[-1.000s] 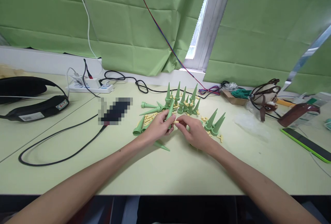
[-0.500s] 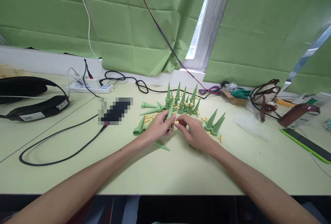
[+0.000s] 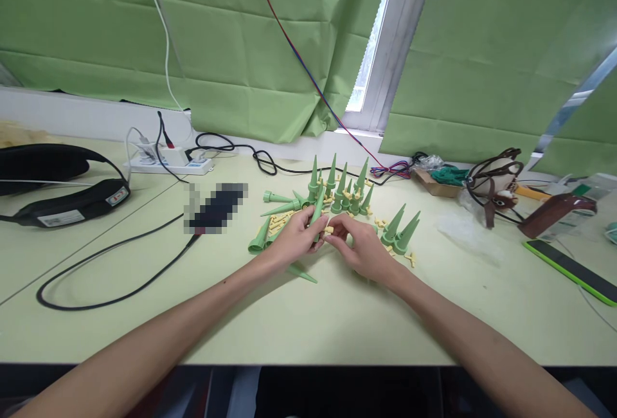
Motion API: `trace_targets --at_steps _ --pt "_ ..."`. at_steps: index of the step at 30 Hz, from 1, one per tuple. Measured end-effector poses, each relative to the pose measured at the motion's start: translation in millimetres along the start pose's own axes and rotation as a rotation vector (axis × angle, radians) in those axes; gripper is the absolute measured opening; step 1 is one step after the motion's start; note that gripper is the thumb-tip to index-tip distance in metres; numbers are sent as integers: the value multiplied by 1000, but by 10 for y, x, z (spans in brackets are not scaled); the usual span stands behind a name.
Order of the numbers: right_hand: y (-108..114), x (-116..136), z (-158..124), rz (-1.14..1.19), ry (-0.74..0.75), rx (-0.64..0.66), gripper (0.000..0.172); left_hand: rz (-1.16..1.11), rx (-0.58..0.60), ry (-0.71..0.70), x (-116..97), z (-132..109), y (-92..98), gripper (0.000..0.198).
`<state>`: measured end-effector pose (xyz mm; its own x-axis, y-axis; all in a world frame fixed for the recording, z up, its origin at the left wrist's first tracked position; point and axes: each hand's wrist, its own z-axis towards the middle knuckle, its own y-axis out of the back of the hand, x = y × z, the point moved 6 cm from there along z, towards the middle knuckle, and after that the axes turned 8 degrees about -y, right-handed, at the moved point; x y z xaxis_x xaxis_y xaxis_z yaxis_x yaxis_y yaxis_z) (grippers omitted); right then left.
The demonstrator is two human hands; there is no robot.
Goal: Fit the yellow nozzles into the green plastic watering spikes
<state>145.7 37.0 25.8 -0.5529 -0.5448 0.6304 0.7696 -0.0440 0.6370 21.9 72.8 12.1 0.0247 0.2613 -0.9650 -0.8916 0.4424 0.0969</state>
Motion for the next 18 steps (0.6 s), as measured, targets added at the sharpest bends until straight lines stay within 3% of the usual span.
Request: trace_targets --at_steps 8,18 --pt "-11 -18 13 -28 -18 19 5 -10 16 9 -6 -5 -13 37" --pt "-17 -35 22 -84 -25 25 13 0 25 -8 -26 -4 -19 35"
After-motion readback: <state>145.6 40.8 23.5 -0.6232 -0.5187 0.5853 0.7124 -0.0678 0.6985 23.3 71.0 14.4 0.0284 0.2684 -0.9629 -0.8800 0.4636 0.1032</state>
